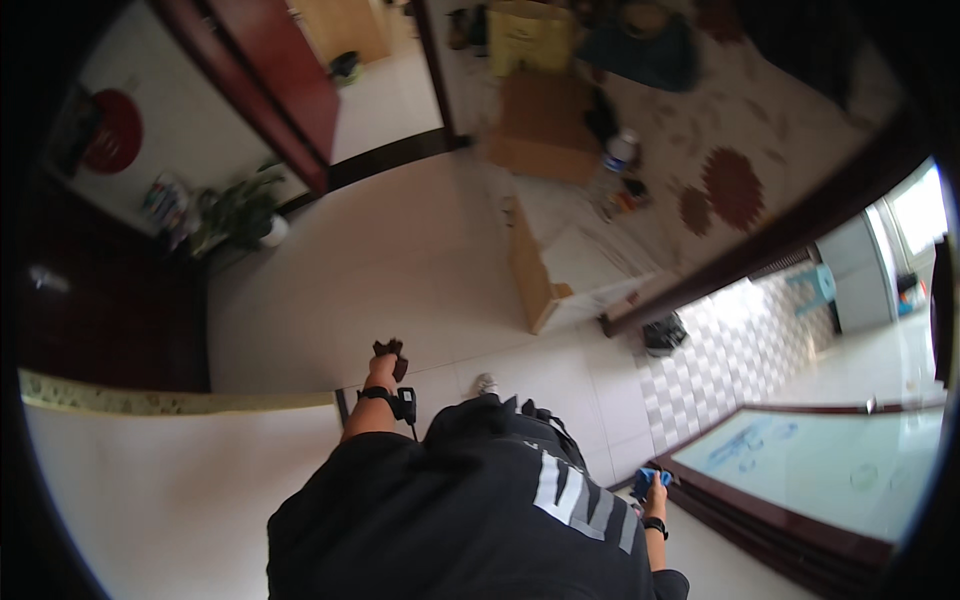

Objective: The person wipes down the exterior and interior surfaces of a low cabinet and a nearby door frame with blue and brown cloths.

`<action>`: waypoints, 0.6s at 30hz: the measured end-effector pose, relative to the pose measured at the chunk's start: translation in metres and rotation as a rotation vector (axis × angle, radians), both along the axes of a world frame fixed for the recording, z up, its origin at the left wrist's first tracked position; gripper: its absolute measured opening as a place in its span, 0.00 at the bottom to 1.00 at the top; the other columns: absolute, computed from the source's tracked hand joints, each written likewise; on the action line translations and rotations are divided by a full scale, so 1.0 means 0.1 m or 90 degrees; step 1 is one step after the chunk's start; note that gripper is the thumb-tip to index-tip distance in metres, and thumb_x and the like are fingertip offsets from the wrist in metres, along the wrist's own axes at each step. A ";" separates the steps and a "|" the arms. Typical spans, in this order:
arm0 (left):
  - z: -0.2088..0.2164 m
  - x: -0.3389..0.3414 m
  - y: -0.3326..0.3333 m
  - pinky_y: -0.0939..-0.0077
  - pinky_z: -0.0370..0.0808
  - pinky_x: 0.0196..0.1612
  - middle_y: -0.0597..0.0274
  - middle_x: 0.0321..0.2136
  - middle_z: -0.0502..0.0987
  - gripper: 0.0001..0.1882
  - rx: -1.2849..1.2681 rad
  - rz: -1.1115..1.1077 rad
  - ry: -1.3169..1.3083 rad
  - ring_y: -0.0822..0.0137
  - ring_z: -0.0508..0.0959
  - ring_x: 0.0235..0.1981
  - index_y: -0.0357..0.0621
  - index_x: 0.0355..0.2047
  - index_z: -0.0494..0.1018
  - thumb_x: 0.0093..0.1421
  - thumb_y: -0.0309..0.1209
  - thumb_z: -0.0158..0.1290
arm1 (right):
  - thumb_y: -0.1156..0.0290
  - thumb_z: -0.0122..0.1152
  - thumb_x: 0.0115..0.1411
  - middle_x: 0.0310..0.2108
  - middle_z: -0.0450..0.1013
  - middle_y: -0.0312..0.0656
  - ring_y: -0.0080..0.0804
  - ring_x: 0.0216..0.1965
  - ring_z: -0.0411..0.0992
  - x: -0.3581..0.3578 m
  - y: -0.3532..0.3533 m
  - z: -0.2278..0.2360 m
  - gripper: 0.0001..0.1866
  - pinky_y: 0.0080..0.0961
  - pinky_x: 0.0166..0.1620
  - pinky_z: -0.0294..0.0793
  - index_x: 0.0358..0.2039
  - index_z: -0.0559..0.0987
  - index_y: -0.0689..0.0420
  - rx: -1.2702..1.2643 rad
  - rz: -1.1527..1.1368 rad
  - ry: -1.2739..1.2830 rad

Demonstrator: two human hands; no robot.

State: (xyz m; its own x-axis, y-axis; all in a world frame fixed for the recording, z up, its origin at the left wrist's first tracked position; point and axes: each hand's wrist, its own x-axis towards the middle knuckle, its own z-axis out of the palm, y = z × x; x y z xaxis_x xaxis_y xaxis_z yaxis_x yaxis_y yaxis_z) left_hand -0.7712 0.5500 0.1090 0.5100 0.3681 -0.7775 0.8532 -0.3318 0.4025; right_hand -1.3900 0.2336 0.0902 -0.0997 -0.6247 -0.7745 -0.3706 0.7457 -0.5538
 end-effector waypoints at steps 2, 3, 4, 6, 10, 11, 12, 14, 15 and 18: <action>-0.31 0.18 1.09 0.61 0.73 0.31 0.49 0.34 0.74 0.18 -0.034 0.076 -0.056 0.58 0.77 0.33 0.33 0.44 0.67 0.52 0.25 0.55 | 0.43 0.49 0.57 0.28 0.72 0.40 0.32 0.30 0.70 0.34 0.03 -0.28 0.27 0.34 0.33 0.69 0.39 0.73 0.58 -0.062 0.097 0.041; -0.33 0.21 1.18 0.64 0.72 0.28 0.52 0.32 0.75 0.16 -0.015 0.107 -0.050 0.61 0.77 0.29 0.35 0.42 0.68 0.53 0.25 0.54 | 0.44 0.49 0.58 0.27 0.72 0.42 0.34 0.30 0.70 0.35 -0.02 -0.39 0.30 0.34 0.32 0.69 0.38 0.74 0.64 -0.131 0.155 0.072; -0.34 0.25 1.67 0.64 0.73 0.29 0.52 0.34 0.75 0.18 -0.031 0.205 -0.072 0.61 0.78 0.31 0.37 0.45 0.67 0.54 0.26 0.54 | 0.44 0.49 0.58 0.27 0.73 0.43 0.35 0.29 0.69 0.57 0.04 -0.50 0.33 0.34 0.32 0.68 0.37 0.74 0.69 -0.180 0.232 0.072; -0.43 0.25 1.73 0.65 0.74 0.29 0.53 0.33 0.75 0.18 -0.052 0.215 -0.092 0.61 0.78 0.31 0.37 0.44 0.68 0.53 0.27 0.53 | 0.45 0.49 0.58 0.26 0.73 0.44 0.31 0.22 0.70 0.65 -0.10 -0.56 0.29 0.29 0.25 0.68 0.35 0.76 0.65 -0.168 0.246 0.015; -0.46 0.16 1.82 0.69 0.74 0.29 0.57 0.31 0.74 0.16 -0.154 0.140 -0.152 0.62 0.77 0.30 0.35 0.40 0.70 0.51 0.30 0.52 | 0.55 0.53 0.58 0.23 0.73 0.44 0.32 0.18 0.71 1.33 -0.19 -0.33 0.21 0.26 0.20 0.69 0.38 0.73 0.64 -0.044 0.221 -0.228; -0.43 0.14 2.11 0.72 0.74 0.28 0.59 0.29 0.74 0.15 -0.227 0.107 -0.165 0.63 0.76 0.29 0.35 0.39 0.71 0.52 0.31 0.50 | 0.58 0.53 0.58 0.23 0.73 0.44 0.31 0.20 0.72 1.60 -0.15 -0.18 0.18 0.26 0.22 0.70 0.36 0.73 0.62 -0.065 0.270 -0.205; -0.65 0.17 1.81 0.76 0.73 0.29 0.61 0.29 0.75 0.14 -0.370 0.057 -0.130 0.65 0.76 0.29 0.37 0.39 0.72 0.54 0.32 0.48 | 0.60 0.53 0.59 0.24 0.73 0.43 0.30 0.23 0.72 1.26 -0.64 -0.49 0.16 0.23 0.24 0.70 0.35 0.73 0.62 -0.140 0.436 -0.107; -0.85 0.12 1.82 0.74 0.72 0.39 0.59 0.36 0.75 0.17 -0.440 -0.036 -0.076 0.65 0.75 0.35 0.36 0.43 0.70 0.58 0.34 0.44 | 0.67 0.55 0.53 0.21 0.73 0.39 0.26 0.22 0.71 1.73 -0.95 -0.32 0.09 0.28 0.25 0.72 0.33 0.76 0.56 -0.144 0.503 0.108; -0.80 0.01 2.16 0.70 0.71 0.44 0.56 0.39 0.74 0.18 -0.443 0.007 -0.085 0.63 0.75 0.39 0.35 0.45 0.69 0.59 0.34 0.42 | 0.62 0.57 0.56 0.22 0.73 0.40 0.27 0.20 0.71 2.13 -0.82 -0.17 0.13 0.26 0.23 0.72 0.37 0.74 0.56 -0.077 0.500 0.058; -0.96 -0.22 2.09 0.68 0.72 0.42 0.57 0.34 0.74 0.16 -0.467 0.001 -0.020 0.63 0.74 0.36 0.34 0.42 0.69 0.62 0.33 0.39 | 0.65 0.58 0.53 0.26 0.76 0.41 0.28 0.26 0.75 2.31 -0.96 -0.08 0.15 0.28 0.30 0.75 0.41 0.76 0.55 -0.141 0.479 0.095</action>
